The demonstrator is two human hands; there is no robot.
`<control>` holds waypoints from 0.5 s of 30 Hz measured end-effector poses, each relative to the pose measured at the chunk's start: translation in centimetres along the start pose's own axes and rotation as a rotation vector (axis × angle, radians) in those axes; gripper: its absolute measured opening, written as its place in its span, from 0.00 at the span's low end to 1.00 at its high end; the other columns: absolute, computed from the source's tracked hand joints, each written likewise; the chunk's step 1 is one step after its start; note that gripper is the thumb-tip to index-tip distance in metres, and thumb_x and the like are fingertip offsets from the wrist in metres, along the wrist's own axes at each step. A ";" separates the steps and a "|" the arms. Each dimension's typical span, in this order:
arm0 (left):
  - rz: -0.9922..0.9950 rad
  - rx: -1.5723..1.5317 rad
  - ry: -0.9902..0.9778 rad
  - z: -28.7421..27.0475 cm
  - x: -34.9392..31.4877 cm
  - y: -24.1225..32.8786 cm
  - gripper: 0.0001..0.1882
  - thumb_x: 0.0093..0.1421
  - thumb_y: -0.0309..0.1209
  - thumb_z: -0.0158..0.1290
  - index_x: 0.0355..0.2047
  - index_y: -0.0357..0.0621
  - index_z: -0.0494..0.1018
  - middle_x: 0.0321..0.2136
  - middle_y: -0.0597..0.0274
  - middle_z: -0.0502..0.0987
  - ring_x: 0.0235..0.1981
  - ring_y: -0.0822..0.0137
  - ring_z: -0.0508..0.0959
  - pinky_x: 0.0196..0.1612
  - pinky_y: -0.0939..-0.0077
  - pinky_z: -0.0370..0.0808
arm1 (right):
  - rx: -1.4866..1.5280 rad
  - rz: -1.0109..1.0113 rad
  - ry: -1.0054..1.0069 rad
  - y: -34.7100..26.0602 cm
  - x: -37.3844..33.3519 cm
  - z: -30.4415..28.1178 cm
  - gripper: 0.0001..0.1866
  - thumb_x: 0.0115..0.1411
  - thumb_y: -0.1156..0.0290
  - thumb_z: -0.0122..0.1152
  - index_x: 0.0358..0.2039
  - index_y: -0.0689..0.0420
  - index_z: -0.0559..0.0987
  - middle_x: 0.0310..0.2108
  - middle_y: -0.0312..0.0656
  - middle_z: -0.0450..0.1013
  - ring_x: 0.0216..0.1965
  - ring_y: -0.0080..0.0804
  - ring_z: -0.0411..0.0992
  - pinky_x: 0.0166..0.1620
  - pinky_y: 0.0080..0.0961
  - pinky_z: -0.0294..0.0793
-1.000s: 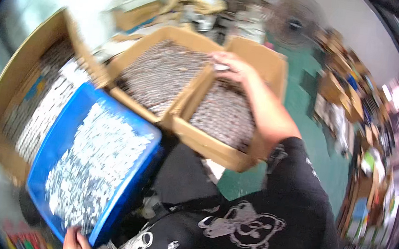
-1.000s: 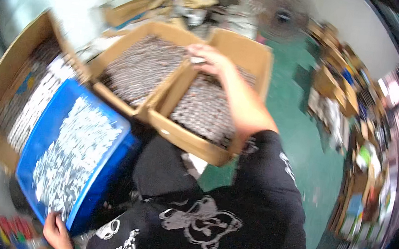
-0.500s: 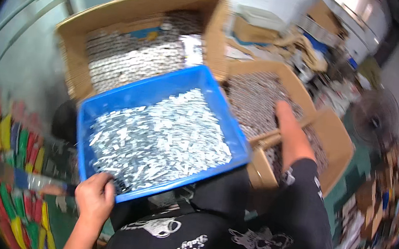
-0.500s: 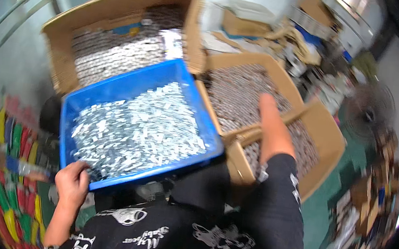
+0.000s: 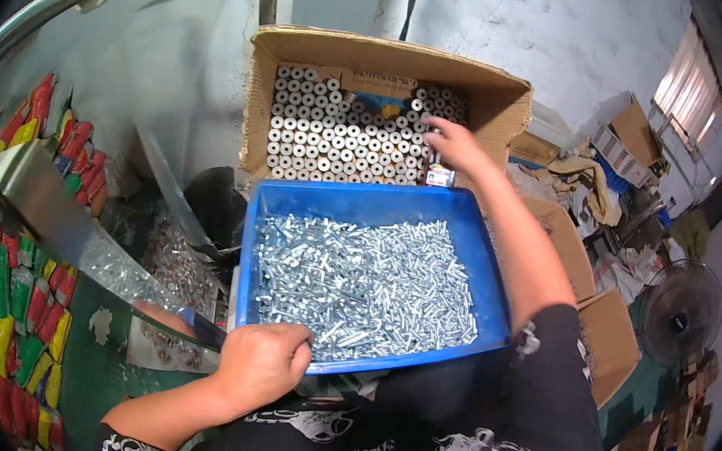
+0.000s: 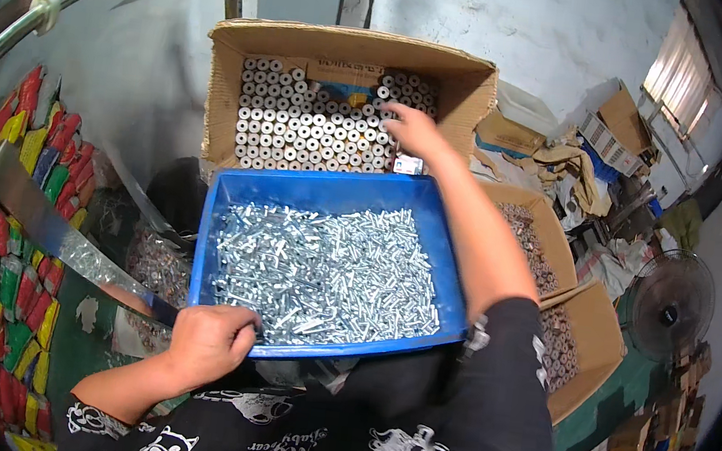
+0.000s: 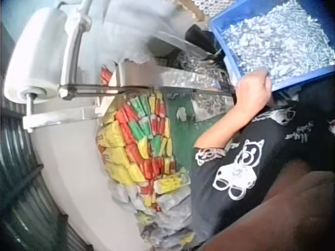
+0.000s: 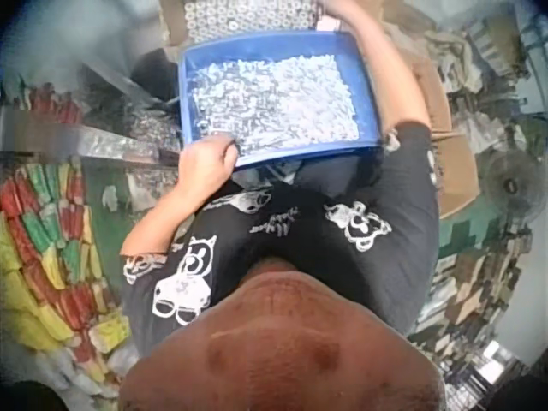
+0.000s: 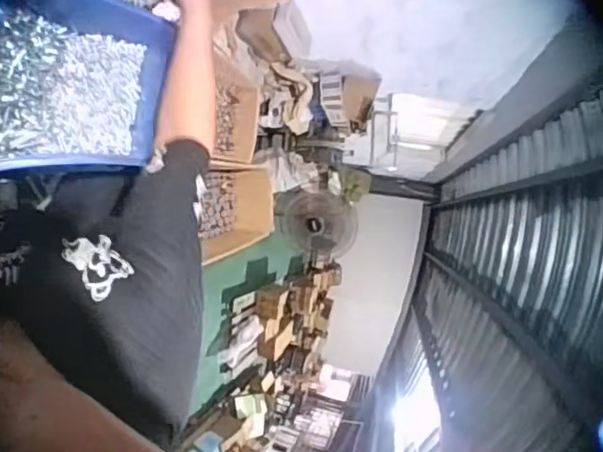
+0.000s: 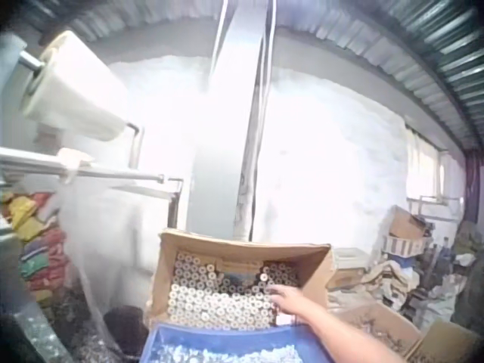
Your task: The person repeatedly sorts and packs components by hand, taking metal bolts from a blue plastic bin and placing them into cylindrical parts stored in cardboard boxes.
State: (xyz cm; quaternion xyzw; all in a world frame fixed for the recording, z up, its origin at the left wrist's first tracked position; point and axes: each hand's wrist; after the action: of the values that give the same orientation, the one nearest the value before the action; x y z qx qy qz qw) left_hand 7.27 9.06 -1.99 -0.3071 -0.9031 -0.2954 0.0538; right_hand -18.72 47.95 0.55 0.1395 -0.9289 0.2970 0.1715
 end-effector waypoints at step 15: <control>0.041 -0.119 -0.020 -0.3 -0.8 -1.4 0.07 0.52 0.29 0.50 0.25 0.44 0.77 0.22 0.54 0.78 0.24 0.53 0.78 0.28 0.61 0.75 | -0.474 0.328 0.114 0.9 7.7 12.5 0.21 0.58 0.66 0.49 0.51 0.59 0.65 0.32 0.60 0.75 0.37 0.58 0.74 0.41 0.49 0.72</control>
State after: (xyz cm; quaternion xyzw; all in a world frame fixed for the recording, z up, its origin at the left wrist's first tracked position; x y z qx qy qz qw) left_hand 7.06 7.54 -2.68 -0.3312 -0.8779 -0.3444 0.0323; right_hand -28.89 39.93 -6.35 -0.0734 -0.9714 0.1030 0.2010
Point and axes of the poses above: each hand's wrist, its own x-axis towards the middle knuckle, its own z-axis out of the palm, y = z × x
